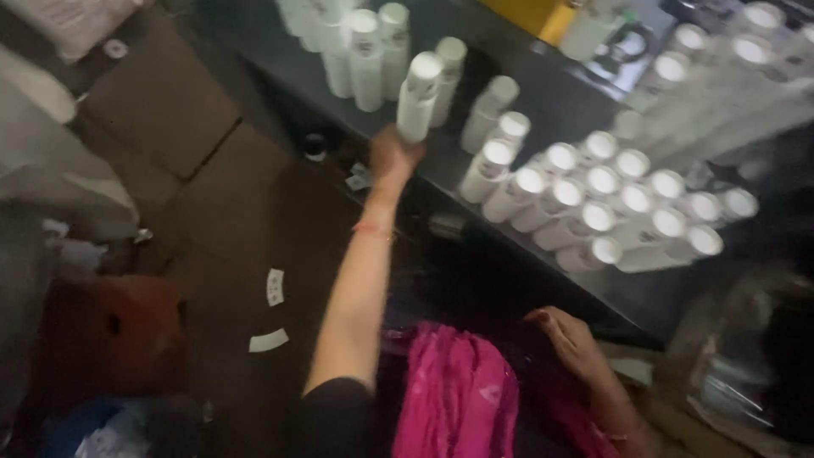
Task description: Picking up paper cups, checking them, and putting them into plastic bags for packaging.
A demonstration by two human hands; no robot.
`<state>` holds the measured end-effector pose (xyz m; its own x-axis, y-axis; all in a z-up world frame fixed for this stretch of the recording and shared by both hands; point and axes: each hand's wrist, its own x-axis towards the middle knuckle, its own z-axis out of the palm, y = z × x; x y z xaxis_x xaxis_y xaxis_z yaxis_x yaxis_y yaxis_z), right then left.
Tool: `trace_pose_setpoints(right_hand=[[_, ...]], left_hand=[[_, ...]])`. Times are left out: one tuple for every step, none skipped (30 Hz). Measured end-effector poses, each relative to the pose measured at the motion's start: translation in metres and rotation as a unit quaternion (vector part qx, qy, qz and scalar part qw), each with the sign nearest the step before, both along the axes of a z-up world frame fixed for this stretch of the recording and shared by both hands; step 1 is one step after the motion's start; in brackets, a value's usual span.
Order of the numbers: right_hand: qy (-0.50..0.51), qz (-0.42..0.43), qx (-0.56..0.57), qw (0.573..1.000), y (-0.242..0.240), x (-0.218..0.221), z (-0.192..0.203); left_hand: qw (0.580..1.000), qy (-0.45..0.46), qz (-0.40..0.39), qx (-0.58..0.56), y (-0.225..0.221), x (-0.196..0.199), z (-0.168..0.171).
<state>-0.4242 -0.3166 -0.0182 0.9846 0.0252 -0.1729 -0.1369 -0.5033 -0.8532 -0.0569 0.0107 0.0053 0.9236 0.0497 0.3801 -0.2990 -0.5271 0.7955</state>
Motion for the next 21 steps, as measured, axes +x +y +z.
trace_pose_setpoints(right_hand=[[0.010, 0.000, -0.009, 1.000, -0.002, -0.002, 0.008], [0.020, -0.002, -0.017, 1.000, -0.003, -0.006, 0.017], [0.023, -0.015, -0.019, 0.999, -0.001, -0.007, 0.032], [0.025, -0.028, -0.041, 0.998, 0.001, -0.010, 0.046], [0.028, -0.041, -0.063, 0.997, 0.003, -0.011, 0.060], [0.033, -0.051, -0.062, 0.996, 0.011, -0.008, 0.082], [-0.086, -0.011, -0.070, 0.994, 0.019, -0.005, 0.104], [-0.204, 0.036, -0.077, 0.975, 0.028, 0.001, 0.126], [-0.200, 0.029, -0.077, 0.976, 0.026, -0.002, 0.122], [-0.121, 0.023, 0.005, 0.992, 0.025, -0.002, 0.118], [-0.041, 0.017, 0.087, 0.995, 0.024, -0.002, 0.114], [-0.039, 0.016, 0.088, 0.995, 0.023, -0.003, 0.121], [-0.085, 0.039, 0.164, 0.982, 0.022, -0.003, 0.128], [-0.129, 0.062, 0.238, 0.961, 0.021, -0.003, 0.137], [-0.127, 0.061, 0.236, 0.961, 0.014, 0.002, 0.139], [-0.142, 0.052, 0.142, 0.978, 0.006, 0.008, 0.140], [-0.156, 0.043, 0.046, 0.986, -0.002, 0.013, 0.140], [-0.154, 0.044, 0.046, 0.986, -0.013, 0.021, 0.141], [-0.174, 0.029, -0.097, 0.979, -0.023, 0.028, 0.142], [-0.192, 0.017, -0.239, 0.952, -0.034, 0.037, 0.143], [-0.191, 0.019, -0.240, 0.952, -0.039, 0.041, 0.144]], left_hand=[[1.000, 0.014, -0.019, -0.005, 0.002, -0.018, -0.001], [0.999, 0.028, -0.040, -0.009, 0.005, -0.035, -0.002], [0.998, 0.030, -0.053, -0.011, 0.000, -0.070, 0.016], [0.985, 0.097, -0.133, -0.053, -0.003, -0.105, 0.033], [0.959, 0.163, -0.212, -0.094, -0.003, -0.140, 0.050], [0.956, 0.168, -0.222, -0.093, -0.018, -0.162, 0.043], [0.928, 0.193, -0.313, -0.063, -0.030, -0.185, 0.037], [0.891, 0.215, -0.398, -0.032, -0.040, -0.208, 0.032], [0.888, 0.218, -0.404, -0.032, -0.058, -0.220, 0.028], [0.863, 0.182, -0.472, -0.006, -0.075, -0.231, 0.025], [0.831, 0.144, -0.537, 0.018, -0.090, -0.242, 0.021], [0.830, 0.145, -0.538, 0.018, -0.101, -0.246, 0.030], [0.825, 0.107, -0.554, -0.003, -0.111, -0.249, 0.039], [0.819, 0.069, -0.569, -0.026, -0.121, -0.252, 0.048], [0.819, 0.070, -0.569, -0.029, -0.125, -0.251, 0.057], [0.837, 0.064, -0.541, -0.059, -0.130, -0.249, 0.065], [0.853, 0.058, -0.511, -0.089, -0.134, -0.248, 0.073], [0.853, 0.060, -0.511, -0.092, -0.135, -0.244, 0.073], [0.874, 0.060, -0.474, -0.095, -0.135, -0.240, 0.072], [0.893, 0.060, -0.435, -0.098, -0.136, -0.236, 0.072], [0.894, 0.061, -0.433, -0.101, -0.135, -0.233, 0.067]])
